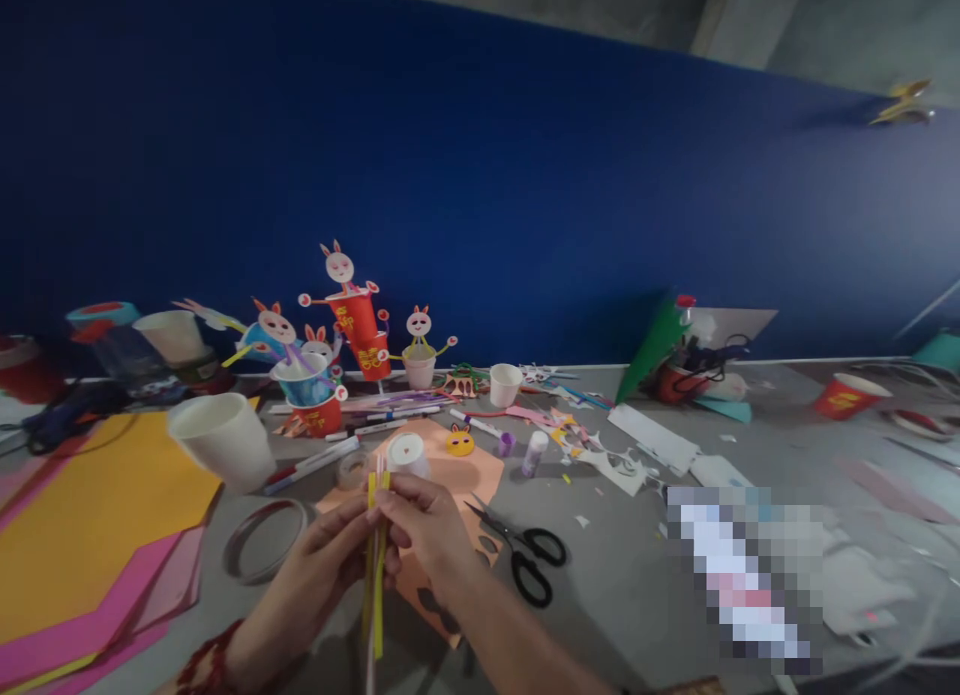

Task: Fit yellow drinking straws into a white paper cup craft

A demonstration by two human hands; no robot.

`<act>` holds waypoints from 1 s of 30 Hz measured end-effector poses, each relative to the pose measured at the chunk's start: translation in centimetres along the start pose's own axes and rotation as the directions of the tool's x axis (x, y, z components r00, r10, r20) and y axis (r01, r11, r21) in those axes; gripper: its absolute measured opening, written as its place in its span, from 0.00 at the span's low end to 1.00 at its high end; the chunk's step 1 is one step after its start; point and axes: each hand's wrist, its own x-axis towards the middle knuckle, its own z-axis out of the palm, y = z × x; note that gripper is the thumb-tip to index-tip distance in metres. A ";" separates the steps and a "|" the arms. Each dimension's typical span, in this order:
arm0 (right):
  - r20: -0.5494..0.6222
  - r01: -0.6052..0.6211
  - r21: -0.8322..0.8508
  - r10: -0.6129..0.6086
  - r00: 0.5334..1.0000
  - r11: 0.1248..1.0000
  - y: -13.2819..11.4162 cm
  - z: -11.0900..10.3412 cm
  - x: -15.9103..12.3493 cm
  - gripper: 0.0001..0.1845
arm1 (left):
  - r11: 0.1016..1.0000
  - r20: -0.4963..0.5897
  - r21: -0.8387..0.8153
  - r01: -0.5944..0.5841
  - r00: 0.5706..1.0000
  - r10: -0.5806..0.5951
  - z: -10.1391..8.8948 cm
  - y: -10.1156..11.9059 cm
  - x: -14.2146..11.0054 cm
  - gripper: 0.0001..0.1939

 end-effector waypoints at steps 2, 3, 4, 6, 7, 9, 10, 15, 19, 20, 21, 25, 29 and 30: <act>0.018 -0.008 0.014 0.008 1.000 1.000 -0.5 0.1 -0.1 0.21 | 1.000 0.001 -0.008 0.009 1.000 -0.009 0.1 0.0 0.0 0.19; 0.023 -0.014 0.015 0.014 1.000 1.000 -0.6 0.1 -0.1 0.21 | 1.000 0.003 -0.011 0.016 1.000 -0.016 0.1 -0.1 0.0 0.19; 0.018 -0.019 0.007 0.019 1.000 1.000 -0.8 0.1 -0.1 0.21 | 1.000 0.011 -0.011 0.024 1.000 -0.024 0.0 -0.1 0.0 0.18; -0.024 -0.023 -0.034 0.022 0.999 0.999 -0.9 0.1 0.0 0.23 | 0.999 0.034 -0.002 0.042 0.999 -0.042 0.0 -0.3 0.0 0.18; -0.049 -0.022 -0.055 0.019 0.999 0.998 -0.9 0.0 0.1 0.23 | 0.999 0.048 0.008 0.051 0.998 -0.051 -0.1 -0.3 0.0 0.17; -0.079 -0.013 -0.086 0.006 0.997 0.996 -0.9 0.0 0.2 0.24 | 0.997 0.069 0.035 0.062 0.996 -0.064 -0.1 -0.4 0.0 0.17; -0.082 -0.006 -0.096 -0.002 0.997 0.995 -0.9 -0.1 0.3 0.24 | 0.997 0.071 0.046 0.063 0.995 -0.066 -0.1 -0.5 0.0 0.17; -0.083 0.016 -0.112 -0.026 0.996 0.994 -0.6 -0.4 0.6 0.24 | 0.997 0.062 0.043 0.061 0.996 -0.063 -0.2 -0.7 0.2 0.16; -0.138 0.014 -0.130 -0.032 0.990 0.991 -0.3 -0.5 0.8 0.24 | 0.999 0.043 0.021 0.042 0.998 -0.042 -0.2 -0.8 0.1 0.15; -0.149 0.013 -0.137 -0.034 0.988 0.991 -0.3 -0.4 0.8 0.24 | 0.999 0.041 0.015 0.037 0.998 -0.037 -0.1 -0.8 0.0 0.15; -0.160 0.012 -0.139 -0.035 0.987 0.990 -0.4 -0.4 0.8 0.23 | 0.999 0.043 0.009 0.037 0.998 -0.038 0.0 -0.8 0.0 0.16; -0.215 -0.011 -0.114 -0.014 0.977 0.993 -0.7 0.1 0.7 0.24 | 0.998 0.084 -0.010 0.057 0.995 -0.056 0.3 -0.7 -0.2 0.17; -0.228 0.018 -0.095 -0.039 0.973 0.995 -0.9 0.3 0.6 0.26 | 0.998 0.110 -0.006 0.062 0.992 -0.061 0.2 -1.0 0.0 0.16; -0.227 0.026 -0.119 -0.052 0.972 0.993 -0.9 0.3 0.6 0.26 | 0.998 0.109 0.008 0.067 0.992 -0.067 0.1 -1.0 0.0 0.16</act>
